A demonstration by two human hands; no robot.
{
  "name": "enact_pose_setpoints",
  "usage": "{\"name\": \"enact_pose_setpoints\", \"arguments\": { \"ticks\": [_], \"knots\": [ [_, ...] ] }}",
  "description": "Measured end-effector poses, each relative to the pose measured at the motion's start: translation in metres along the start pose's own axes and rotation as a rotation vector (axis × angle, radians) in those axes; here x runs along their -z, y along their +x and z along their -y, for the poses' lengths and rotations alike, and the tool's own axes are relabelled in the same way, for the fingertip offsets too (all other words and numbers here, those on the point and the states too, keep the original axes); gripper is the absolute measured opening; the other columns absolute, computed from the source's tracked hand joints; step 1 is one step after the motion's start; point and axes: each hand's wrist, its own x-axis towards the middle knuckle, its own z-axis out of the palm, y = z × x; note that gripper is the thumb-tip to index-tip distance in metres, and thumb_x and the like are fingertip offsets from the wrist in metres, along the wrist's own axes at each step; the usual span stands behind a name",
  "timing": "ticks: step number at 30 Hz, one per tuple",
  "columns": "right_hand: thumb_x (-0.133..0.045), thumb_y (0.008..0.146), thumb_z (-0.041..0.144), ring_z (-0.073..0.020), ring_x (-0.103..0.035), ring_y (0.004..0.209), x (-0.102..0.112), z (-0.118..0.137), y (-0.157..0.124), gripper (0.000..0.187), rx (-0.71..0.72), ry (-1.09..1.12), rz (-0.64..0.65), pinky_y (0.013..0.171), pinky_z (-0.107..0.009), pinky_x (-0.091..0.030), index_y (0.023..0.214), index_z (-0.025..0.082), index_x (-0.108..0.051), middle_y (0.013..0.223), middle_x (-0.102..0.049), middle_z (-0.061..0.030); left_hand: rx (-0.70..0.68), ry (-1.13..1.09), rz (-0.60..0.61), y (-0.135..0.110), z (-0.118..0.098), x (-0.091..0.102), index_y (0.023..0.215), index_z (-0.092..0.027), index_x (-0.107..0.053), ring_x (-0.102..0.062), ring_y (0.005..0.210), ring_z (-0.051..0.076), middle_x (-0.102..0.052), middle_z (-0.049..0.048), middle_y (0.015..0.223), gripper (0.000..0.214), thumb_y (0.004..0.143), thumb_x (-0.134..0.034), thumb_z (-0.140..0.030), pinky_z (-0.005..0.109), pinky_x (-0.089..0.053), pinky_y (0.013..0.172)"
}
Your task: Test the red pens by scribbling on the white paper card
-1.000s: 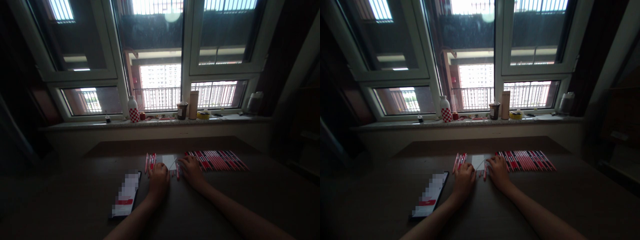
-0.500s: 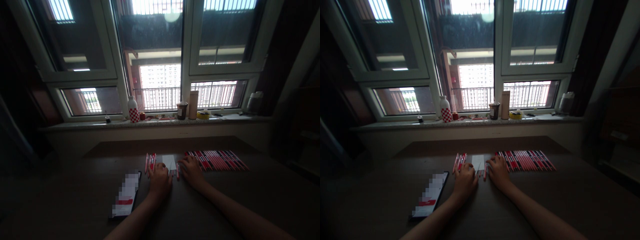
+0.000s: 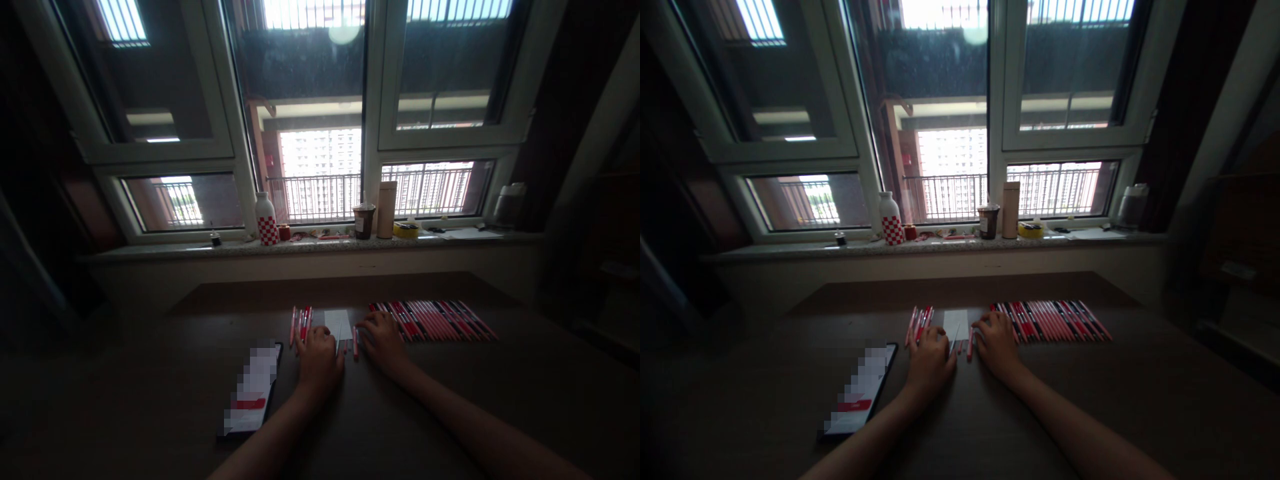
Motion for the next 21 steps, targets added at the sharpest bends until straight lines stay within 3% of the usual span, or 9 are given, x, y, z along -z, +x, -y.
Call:
{"name": "enact_pose_setpoints", "arguments": {
  "ticks": [15,21],
  "knots": [
    [-0.052,0.084,0.015,-0.0251,-0.048,0.103,0.0014,0.0022,-0.0001,0.026,0.04,-0.009,0.05,0.093,-0.038,-0.035,0.105,0.021,-0.066,0.099,-0.065,-0.0068,-0.003,-0.014,-0.01,-0.0004,0.0002,0.0013,0.085,-0.02,-0.065,-0.047,0.112,0.027,-0.058,0.0079,0.111,0.017,0.082,-0.051,-0.03,0.059,-0.017,0.107],
    [-0.053,0.079,0.011,-0.0259,-0.048,0.104,0.0047,0.0052,-0.0014,0.035,0.041,-0.092,0.107,0.092,-0.038,-0.034,0.111,0.022,-0.064,0.1,-0.067,-0.0066,0.041,0.028,-0.046,-0.0025,-0.0005,0.0003,0.102,-0.02,-0.061,-0.046,0.113,0.028,-0.057,0.0093,0.114,0.027,0.081,-0.051,-0.035,0.056,-0.018,0.108]
  ]
}}
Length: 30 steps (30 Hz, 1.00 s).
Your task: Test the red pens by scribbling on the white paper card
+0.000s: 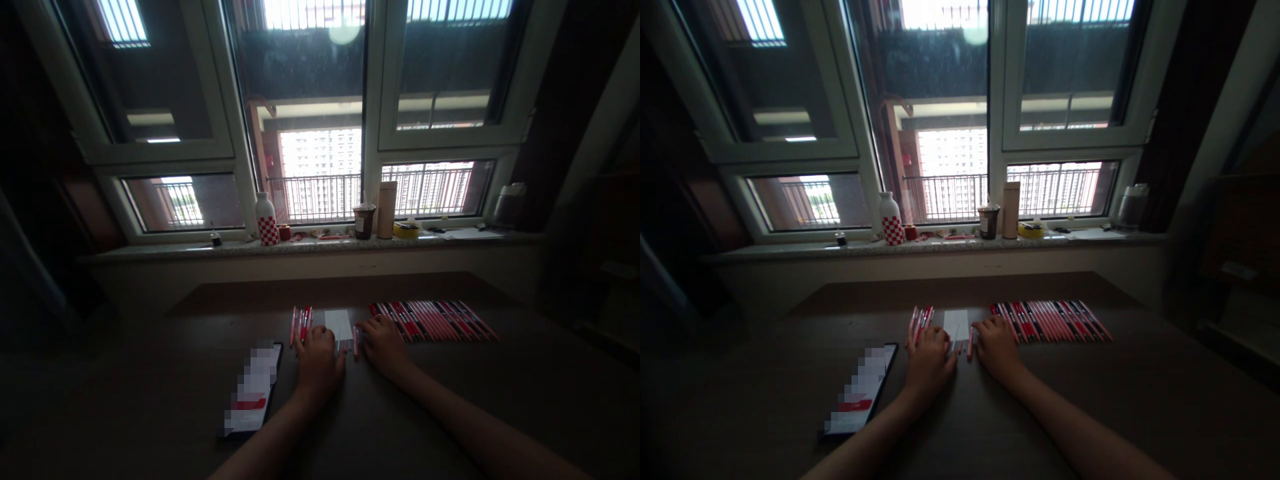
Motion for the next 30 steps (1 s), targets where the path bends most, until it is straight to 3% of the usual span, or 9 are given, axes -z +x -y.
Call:
{"name": "enact_pose_setpoints", "arguments": {
  "ticks": [8,23,30],
  "knots": [
    [-0.052,0.08,0.012,-0.0249,-0.049,0.102,0.0,0.0,0.0,0.033,0.002,-0.003,0.039,0.089,-0.036,-0.035,0.108,0.023,-0.065,0.097,-0.067,-0.0063,0.054,0.059,-0.004,-0.004,0.003,-0.008,0.121,-0.018,-0.055,-0.043,0.117,0.033,-0.057,0.0137,0.119,0.049,0.082,-0.048,-0.045,0.061,-0.014,0.108],
    [-0.052,0.081,0.011,-0.0253,-0.048,0.102,-0.001,-0.001,0.0,0.031,-0.019,0.071,0.018,0.091,-0.037,-0.037,0.106,0.021,-0.066,0.098,-0.066,-0.007,0.039,0.064,0.026,-0.004,0.003,-0.007,0.118,-0.018,-0.057,-0.047,0.113,0.032,-0.061,0.0128,0.113,0.046,0.083,-0.047,-0.045,0.063,-0.016,0.105],
    [-0.054,0.083,0.017,-0.0238,-0.047,0.105,0.006,0.011,-0.002,0.017,0.13,0.247,-0.026,0.095,-0.038,-0.037,0.095,0.021,-0.066,0.096,-0.064,-0.0057,0.052,0.075,0.028,-0.003,0.003,-0.007,0.119,-0.019,-0.056,-0.047,0.111,0.031,-0.06,0.0113,0.111,0.046,0.083,-0.046,-0.046,0.062,-0.016,0.105]
  ]
}}
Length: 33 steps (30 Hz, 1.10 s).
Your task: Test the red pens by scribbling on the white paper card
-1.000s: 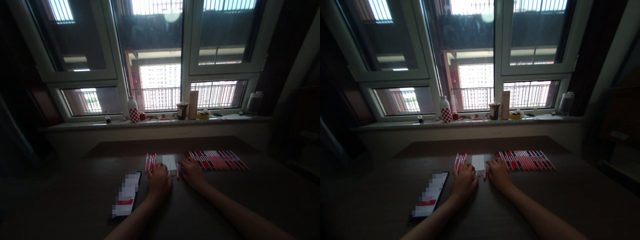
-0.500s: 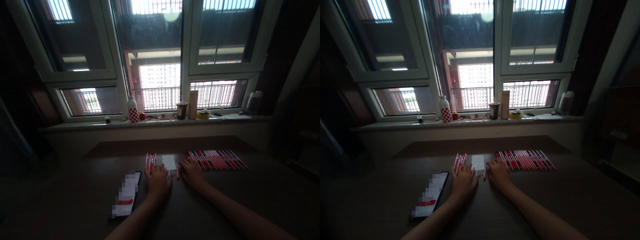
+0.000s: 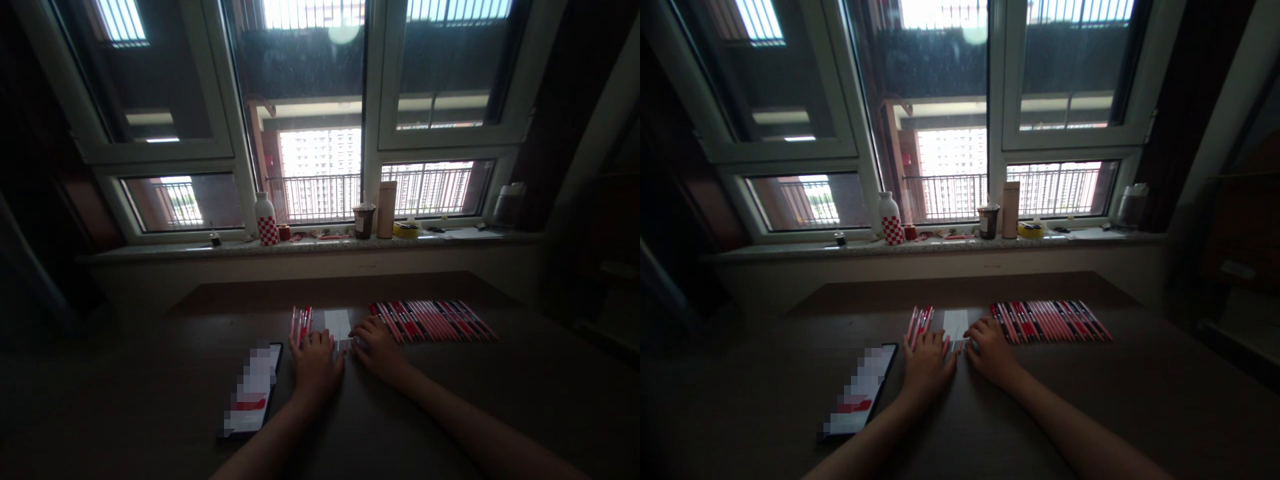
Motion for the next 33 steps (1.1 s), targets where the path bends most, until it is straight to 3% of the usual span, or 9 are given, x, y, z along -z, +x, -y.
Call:
{"name": "enact_pose_setpoints", "arguments": {
  "ticks": [10,33],
  "knots": [
    [-0.058,0.078,0.014,-0.0255,-0.048,0.109,-0.006,0.002,-0.002,0.021,0.05,0.004,0.044,0.098,-0.042,-0.036,0.097,0.021,-0.063,0.098,-0.066,-0.006,-0.005,0.002,0.012,0.0,0.0,0.002,0.119,-0.019,-0.056,-0.046,0.111,0.03,-0.06,0.0108,0.11,0.045,0.083,-0.047,-0.045,0.061,-0.017,0.105],
    [-0.057,0.082,0.015,-0.0224,-0.052,0.11,-0.011,-0.003,-0.001,0.015,0.064,-0.022,0.064,0.108,-0.044,-0.028,0.095,0.02,-0.063,0.097,-0.068,-0.0061,0.002,0.004,0.012,0.001,-0.001,0.002,0.117,-0.021,-0.057,-0.046,0.111,0.031,-0.06,0.0105,0.109,0.043,0.082,-0.048,-0.044,0.061,-0.016,0.105]
  ]
}}
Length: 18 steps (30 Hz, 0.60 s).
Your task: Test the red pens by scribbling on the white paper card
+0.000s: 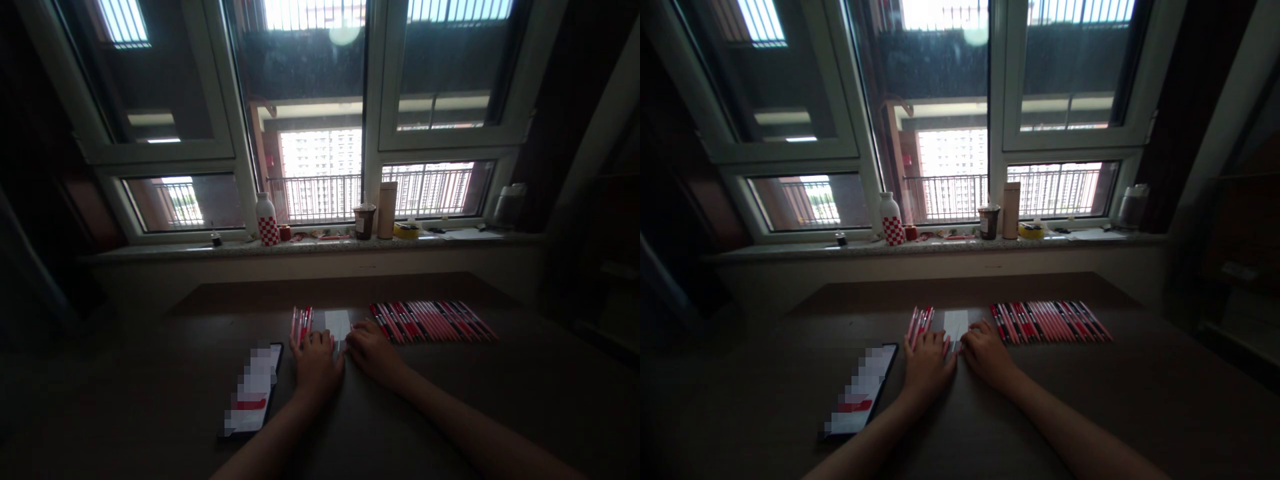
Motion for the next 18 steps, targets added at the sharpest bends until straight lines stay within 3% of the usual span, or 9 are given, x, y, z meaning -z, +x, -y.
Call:
{"name": "enact_pose_setpoints", "arguments": {
  "ticks": [9,18],
  "knots": [
    [-0.056,0.082,0.014,-0.0237,-0.051,0.109,0.0019,0.0012,0.0008,0.015,-0.004,-0.011,-0.004,0.104,-0.045,-0.031,0.093,0.02,-0.064,0.097,-0.068,-0.0068,0.011,-0.007,0.019,0.0,-0.0003,0.0015,0.119,-0.021,-0.056,-0.045,0.114,0.031,-0.059,0.0113,0.113,0.044,0.082,-0.048,-0.044,0.059,-0.015,0.107],
    [-0.052,0.083,0.013,-0.0248,-0.049,0.106,0.0035,-0.0033,0.0012,0.023,-0.074,0.029,-0.117,0.093,-0.041,-0.04,0.101,0.021,-0.064,0.1,-0.066,-0.0073,-0.036,-0.064,-0.022,0.0012,0.0008,0.0009,0.12,-0.024,-0.056,-0.043,0.118,0.029,-0.056,0.0099,0.12,0.041,0.084,-0.048,-0.042,0.058,-0.016,0.108]
  ]
}}
